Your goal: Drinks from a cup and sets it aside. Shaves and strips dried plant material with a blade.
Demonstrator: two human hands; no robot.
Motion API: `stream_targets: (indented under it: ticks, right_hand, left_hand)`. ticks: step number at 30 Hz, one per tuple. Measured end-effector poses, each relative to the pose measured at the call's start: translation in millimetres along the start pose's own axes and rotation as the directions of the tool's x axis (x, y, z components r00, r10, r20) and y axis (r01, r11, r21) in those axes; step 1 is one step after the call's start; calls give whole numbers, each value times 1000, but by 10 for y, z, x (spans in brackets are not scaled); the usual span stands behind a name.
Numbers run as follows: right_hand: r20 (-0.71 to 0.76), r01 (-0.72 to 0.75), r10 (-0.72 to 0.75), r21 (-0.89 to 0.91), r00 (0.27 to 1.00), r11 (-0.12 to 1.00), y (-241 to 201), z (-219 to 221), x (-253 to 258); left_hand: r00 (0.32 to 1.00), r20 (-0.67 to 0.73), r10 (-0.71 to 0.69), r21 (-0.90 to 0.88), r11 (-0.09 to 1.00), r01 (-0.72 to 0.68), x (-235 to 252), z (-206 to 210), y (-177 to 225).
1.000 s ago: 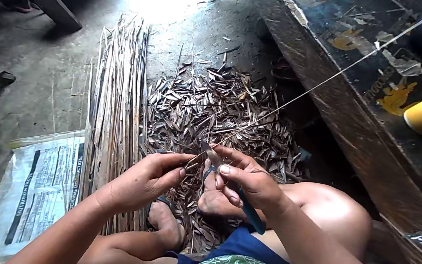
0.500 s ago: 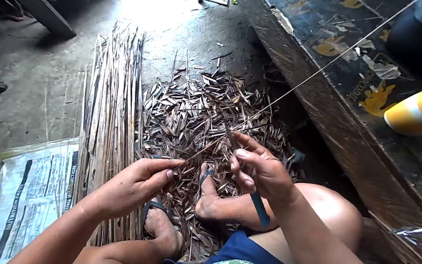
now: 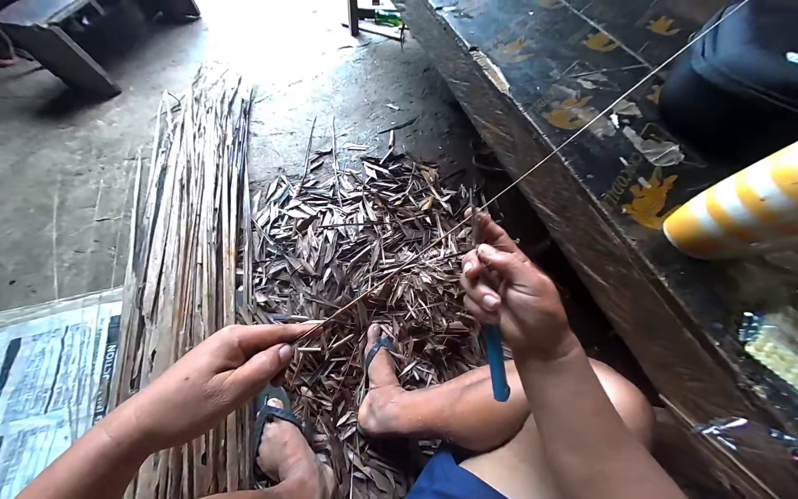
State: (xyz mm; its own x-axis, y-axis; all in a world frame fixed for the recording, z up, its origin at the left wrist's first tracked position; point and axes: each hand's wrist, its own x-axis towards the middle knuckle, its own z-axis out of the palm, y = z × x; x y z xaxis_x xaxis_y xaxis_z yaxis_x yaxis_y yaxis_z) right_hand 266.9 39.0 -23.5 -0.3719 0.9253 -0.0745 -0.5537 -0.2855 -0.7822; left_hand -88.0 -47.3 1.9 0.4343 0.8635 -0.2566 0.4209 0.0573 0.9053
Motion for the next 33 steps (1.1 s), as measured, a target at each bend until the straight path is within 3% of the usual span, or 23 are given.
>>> stream_targets:
  ticks: [4,6,15,21,33]
  right_hand:
    - [125,-176,174,4,977,984,317,294,-162]
    - [155,-195,185,50,970,980,384,292,-168]
    - [-47,48,-49,-22,998,999,-161,-149,47]
    - [-86,139,-148,-96,985,986,-299,-252,66]
    - [-69,110,-114,-51,991,993,-299,-278,36]
  left_hand:
    - [999,-29,-18,28,999,19,60,42,46]
    - [999,-51,-7,55,998,9,68,44,38]
    - [997,-62,48,14,999,-47,-90,-96,-150]
    - [998,-57,-4,-4,1000,4,-117,-149,-162]
    - [1000,2,-13,-56,998,13,-100,-169,-168]
